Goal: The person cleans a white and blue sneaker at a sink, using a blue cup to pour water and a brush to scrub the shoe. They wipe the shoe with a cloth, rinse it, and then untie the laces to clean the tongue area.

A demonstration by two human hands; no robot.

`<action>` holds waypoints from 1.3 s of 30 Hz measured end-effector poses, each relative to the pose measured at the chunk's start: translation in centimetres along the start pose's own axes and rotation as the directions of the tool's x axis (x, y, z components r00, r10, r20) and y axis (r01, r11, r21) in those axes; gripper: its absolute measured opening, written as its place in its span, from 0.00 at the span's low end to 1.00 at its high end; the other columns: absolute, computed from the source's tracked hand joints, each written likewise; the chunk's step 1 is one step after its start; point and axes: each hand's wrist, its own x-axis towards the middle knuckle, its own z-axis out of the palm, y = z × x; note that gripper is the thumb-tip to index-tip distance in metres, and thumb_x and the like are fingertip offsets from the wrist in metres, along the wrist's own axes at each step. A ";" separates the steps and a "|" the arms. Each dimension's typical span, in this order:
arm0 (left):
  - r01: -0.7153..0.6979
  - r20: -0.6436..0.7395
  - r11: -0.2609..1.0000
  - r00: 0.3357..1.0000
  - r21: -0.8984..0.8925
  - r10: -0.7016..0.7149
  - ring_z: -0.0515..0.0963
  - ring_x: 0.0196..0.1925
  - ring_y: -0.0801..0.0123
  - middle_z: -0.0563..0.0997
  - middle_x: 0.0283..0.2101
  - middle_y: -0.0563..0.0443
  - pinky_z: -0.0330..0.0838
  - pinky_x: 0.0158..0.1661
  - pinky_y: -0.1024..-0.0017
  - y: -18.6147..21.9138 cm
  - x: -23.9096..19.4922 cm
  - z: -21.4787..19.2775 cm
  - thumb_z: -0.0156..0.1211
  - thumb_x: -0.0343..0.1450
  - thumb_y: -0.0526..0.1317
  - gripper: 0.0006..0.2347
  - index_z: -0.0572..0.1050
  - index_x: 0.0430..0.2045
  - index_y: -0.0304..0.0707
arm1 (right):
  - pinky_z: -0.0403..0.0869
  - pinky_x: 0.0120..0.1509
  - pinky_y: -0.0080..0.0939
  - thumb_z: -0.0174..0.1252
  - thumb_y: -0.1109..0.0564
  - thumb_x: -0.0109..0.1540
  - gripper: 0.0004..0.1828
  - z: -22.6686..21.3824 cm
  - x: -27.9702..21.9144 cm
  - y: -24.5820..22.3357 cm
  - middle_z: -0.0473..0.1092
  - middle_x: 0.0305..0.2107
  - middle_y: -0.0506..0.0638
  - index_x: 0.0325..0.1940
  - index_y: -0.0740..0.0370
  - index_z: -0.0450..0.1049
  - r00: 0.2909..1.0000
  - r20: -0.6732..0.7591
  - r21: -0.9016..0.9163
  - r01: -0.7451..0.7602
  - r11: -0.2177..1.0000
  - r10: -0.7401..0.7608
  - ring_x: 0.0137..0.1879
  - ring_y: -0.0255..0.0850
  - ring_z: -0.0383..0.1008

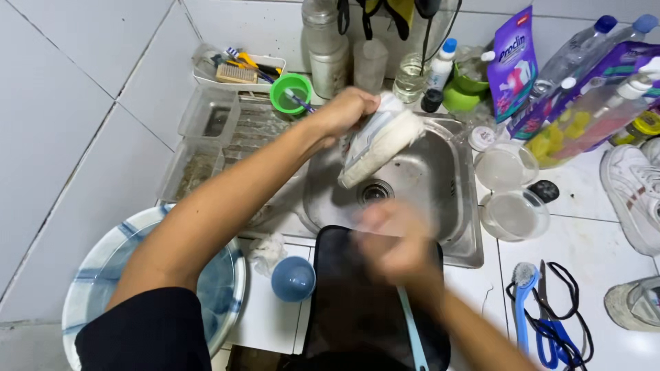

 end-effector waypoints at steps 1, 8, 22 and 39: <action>0.005 0.000 1.000 1.000 -0.004 -0.005 0.73 0.37 0.66 0.74 0.31 0.51 0.68 0.36 0.71 2.9 -2.7 0.3 0.57 0.69 0.43 0.12 0.82 0.41 0.38 | 0.71 0.56 0.36 0.63 0.61 0.57 0.05 1.2 -1.9 2.4 0.74 0.26 0.50 0.37 0.61 0.77 1.000 0.003 -0.002 -0.005 1.000 0.005 0.38 0.42 0.77; -0.031 -0.043 0.992 0.999 -0.125 0.026 0.54 0.18 0.77 0.58 0.15 0.62 0.45 0.19 0.73 7.3 -6.7 1.1 0.53 0.73 0.40 0.16 0.60 0.11 0.52 | 0.62 0.68 0.54 0.74 0.39 0.48 0.55 8.3 -11.2 13.9 0.62 0.60 0.64 0.68 0.67 0.55 0.827 0.561 -0.141 0.091 0.986 0.004 0.66 0.58 0.63; -0.006 -0.021 0.993 1.000 -0.121 0.003 0.69 0.17 0.73 0.72 0.16 0.54 0.60 0.22 0.75 9.2 -10.6 -0.1 0.52 0.74 0.39 0.16 0.68 0.12 0.43 | 0.55 0.27 0.45 0.52 0.69 0.51 0.46 20.8 -3.5 2.7 0.68 0.25 0.40 0.70 0.35 0.62 0.158 0.781 0.138 0.900 0.413 -0.604 0.28 0.41 0.69; 0.004 0.001 0.998 1.000 0.059 -0.004 0.60 0.23 0.76 0.65 0.18 0.62 0.54 0.30 0.76 9.8 -10.6 -1.6 0.50 0.76 0.38 0.17 0.65 0.12 0.48 | 0.61 0.75 0.46 0.61 0.30 0.49 0.48 15.0 0.1 1.9 0.65 0.64 0.51 0.68 0.52 0.62 0.389 0.859 0.307 0.126 0.943 -0.331 0.70 0.47 0.66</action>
